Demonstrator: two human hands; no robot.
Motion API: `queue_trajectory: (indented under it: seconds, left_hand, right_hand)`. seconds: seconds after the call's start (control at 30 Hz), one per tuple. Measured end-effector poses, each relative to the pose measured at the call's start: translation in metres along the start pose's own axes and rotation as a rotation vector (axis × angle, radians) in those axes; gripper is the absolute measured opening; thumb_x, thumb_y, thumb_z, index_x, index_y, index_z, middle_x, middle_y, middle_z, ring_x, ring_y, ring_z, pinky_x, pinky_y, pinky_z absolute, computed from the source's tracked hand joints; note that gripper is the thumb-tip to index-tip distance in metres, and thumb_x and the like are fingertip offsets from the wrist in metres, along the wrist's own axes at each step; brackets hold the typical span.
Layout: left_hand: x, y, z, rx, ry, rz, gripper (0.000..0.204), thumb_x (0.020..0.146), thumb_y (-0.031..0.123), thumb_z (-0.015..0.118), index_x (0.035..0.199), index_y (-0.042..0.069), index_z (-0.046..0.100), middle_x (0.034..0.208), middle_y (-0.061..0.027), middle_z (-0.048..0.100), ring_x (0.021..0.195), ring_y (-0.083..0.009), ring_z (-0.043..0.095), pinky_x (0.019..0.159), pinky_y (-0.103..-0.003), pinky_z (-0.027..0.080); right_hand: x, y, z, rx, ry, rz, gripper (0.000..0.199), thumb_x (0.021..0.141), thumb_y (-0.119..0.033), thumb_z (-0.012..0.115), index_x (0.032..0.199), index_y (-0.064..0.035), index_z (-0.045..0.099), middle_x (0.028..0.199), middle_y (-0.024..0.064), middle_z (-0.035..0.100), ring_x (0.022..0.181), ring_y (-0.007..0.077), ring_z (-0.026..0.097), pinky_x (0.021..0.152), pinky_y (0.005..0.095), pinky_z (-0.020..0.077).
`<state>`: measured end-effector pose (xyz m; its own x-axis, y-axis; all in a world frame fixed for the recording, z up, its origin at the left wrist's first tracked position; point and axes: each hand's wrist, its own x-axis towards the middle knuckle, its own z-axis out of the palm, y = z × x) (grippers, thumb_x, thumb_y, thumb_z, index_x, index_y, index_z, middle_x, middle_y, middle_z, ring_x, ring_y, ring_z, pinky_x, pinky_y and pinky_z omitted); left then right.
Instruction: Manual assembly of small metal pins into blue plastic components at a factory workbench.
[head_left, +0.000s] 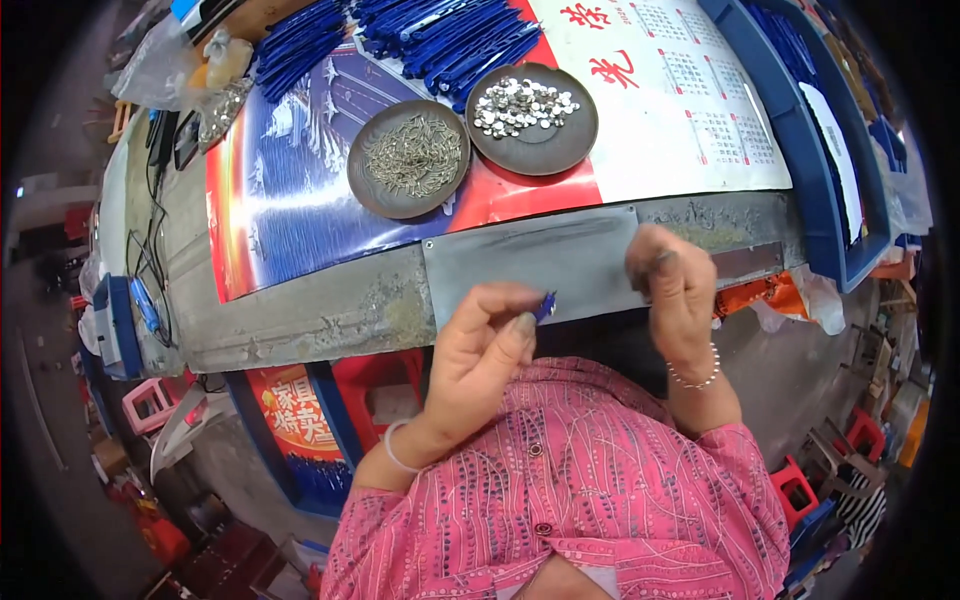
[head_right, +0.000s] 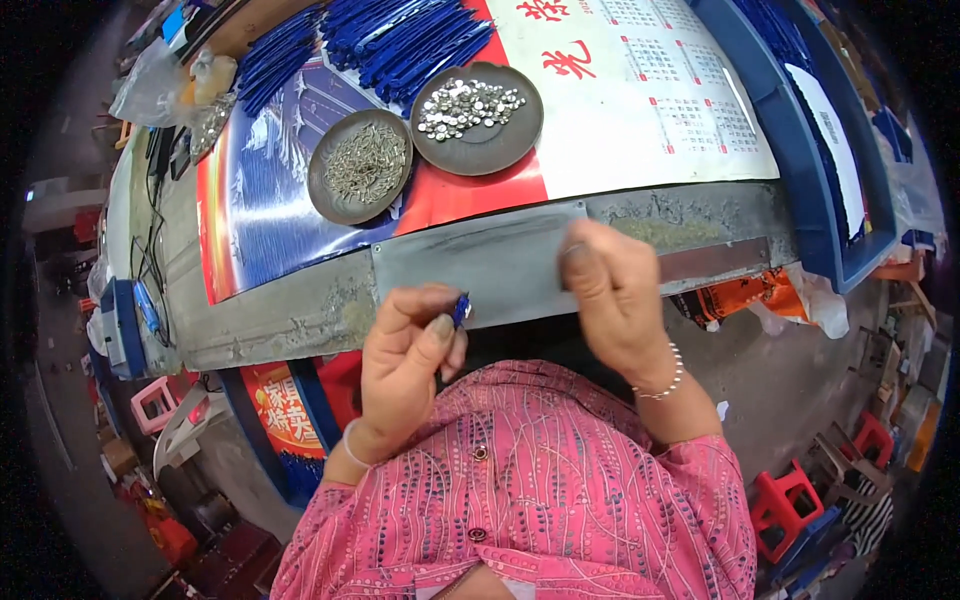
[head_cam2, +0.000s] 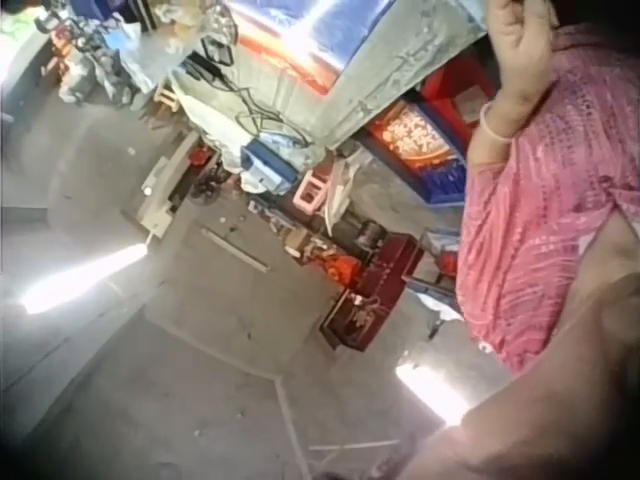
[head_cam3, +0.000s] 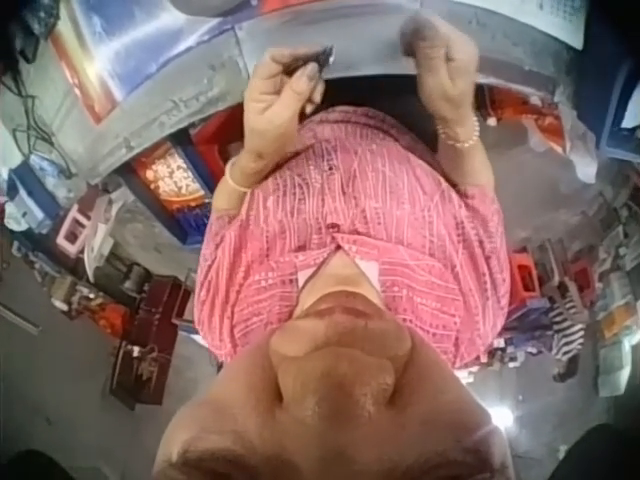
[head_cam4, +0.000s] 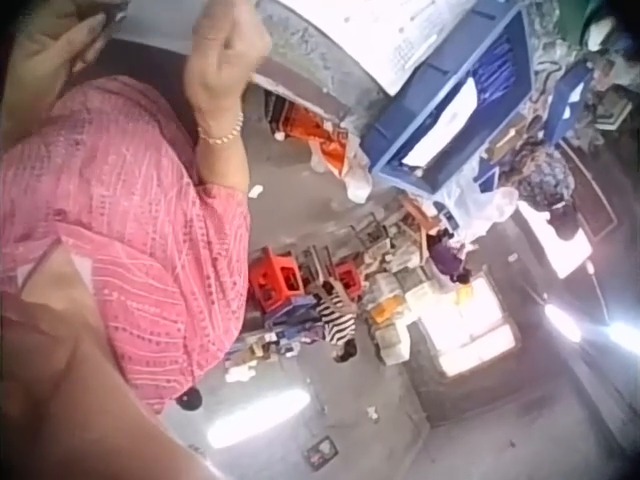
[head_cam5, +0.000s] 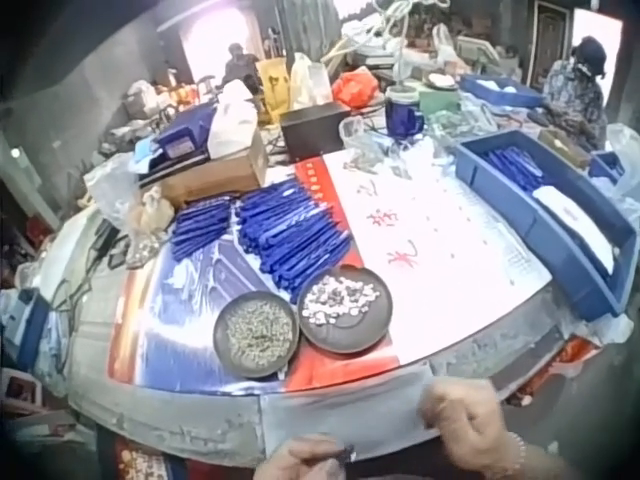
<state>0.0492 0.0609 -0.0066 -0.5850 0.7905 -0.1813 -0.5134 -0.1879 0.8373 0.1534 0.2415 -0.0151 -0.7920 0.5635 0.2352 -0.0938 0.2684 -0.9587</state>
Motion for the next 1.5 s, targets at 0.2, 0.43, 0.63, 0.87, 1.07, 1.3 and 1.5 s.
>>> queue_trajectory:
  seconds: [0.2, 0.43, 0.63, 0.87, 1.07, 1.3, 1.5]
  left_hand:
    - [0.056, 0.015, 0.0, 0.983, -0.289, 0.289, 0.02, 0.087, 0.0, 0.054, 0.106, -0.001, 0.059, 0.088, -0.007, 0.059, 0.073, -0.0152, 0.056, 0.064, -0.025, 0.043]
    - [0.096, 0.005, 0.024, 1.3, -0.369, 0.384, 0.019, 0.08, -0.002, 0.061, 0.097, 0.003, 0.065, 0.081, -0.0105, 0.057, 0.071, -0.0248, 0.059, 0.062, -0.032, 0.046]
    - [0.11, 0.003, 0.025, 1.476, -0.494, 0.433, 0.024, 0.072, 0.0, 0.058, 0.095, 0.007, 0.063, 0.08, -0.0097, 0.051, 0.072, -0.028, 0.057, 0.058, -0.04, 0.046]
    - [0.105, 0.019, 0.002, 1.566, -0.589, 0.414, 0.025, 0.072, 0.001, 0.057, 0.096, 0.007, 0.062, 0.081, -0.0092, 0.05, 0.073, -0.0276, 0.057, 0.057, -0.039, 0.046]
    - [0.087, 0.034, -0.012, 1.629, -0.486, 0.318, 0.027, 0.072, -0.001, 0.057, 0.097, 0.007, 0.063, 0.082, -0.0094, 0.053, 0.07, -0.0273, 0.058, 0.056, -0.037, 0.046]
    - [0.105, 0.006, 0.031, 1.503, -0.483, 0.397, 0.024, 0.073, 0.001, 0.055, 0.096, 0.007, 0.06, 0.083, -0.0102, 0.051, 0.074, -0.0291, 0.058, 0.057, -0.039, 0.046]
    - [0.1, 0.012, 0.019, 1.621, -0.572, 0.338, 0.025, 0.072, 0.001, 0.055, 0.096, 0.007, 0.058, 0.084, -0.0115, 0.049, 0.078, -0.0307, 0.058, 0.059, -0.041, 0.046]
  right_hand:
    - [-0.021, 0.018, -0.03, -0.287, 0.113, -0.041, 0.022, 0.093, -0.014, 0.053, 0.077, 0.0014, 0.049, 0.069, 0.0075, 0.048, 0.059, 0.0173, 0.046, 0.055, 0.028, 0.0385]
    - [-0.021, 0.031, -0.031, -0.296, 0.215, -0.179, 0.017, 0.088, -0.013, 0.059, 0.079, -0.0004, 0.052, 0.076, 0.0117, 0.054, 0.066, 0.0251, 0.051, 0.061, 0.0315, 0.0425]
    - [-0.02, 0.034, -0.032, -0.387, 0.186, -0.21, 0.02, 0.086, -0.02, 0.06, 0.078, -0.0031, 0.054, 0.076, 0.0099, 0.055, 0.068, 0.0266, 0.051, 0.063, 0.0354, 0.0413]
    - [-0.014, 0.031, -0.032, -0.373, 0.157, -0.184, 0.021, 0.087, -0.021, 0.06, 0.078, -0.0028, 0.055, 0.075, 0.01, 0.055, 0.068, 0.0268, 0.051, 0.063, 0.0355, 0.0409]
    - [-0.012, 0.032, -0.035, -0.397, 0.134, -0.24, 0.02, 0.087, -0.021, 0.06, 0.078, -0.0035, 0.055, 0.075, 0.0097, 0.055, 0.067, 0.0271, 0.051, 0.065, 0.036, 0.0407]
    - [-0.016, 0.034, -0.032, -0.47, 0.127, -0.305, 0.02, 0.085, -0.021, 0.062, 0.077, -0.0046, 0.055, 0.074, 0.0083, 0.055, 0.066, 0.0263, 0.053, 0.067, 0.0371, 0.041]
    - [-0.012, 0.025, -0.03, -0.518, 0.12, -0.292, 0.018, 0.081, -0.018, 0.066, 0.077, -0.004, 0.055, 0.075, 0.0094, 0.056, 0.066, 0.027, 0.053, 0.067, 0.0369, 0.0414]
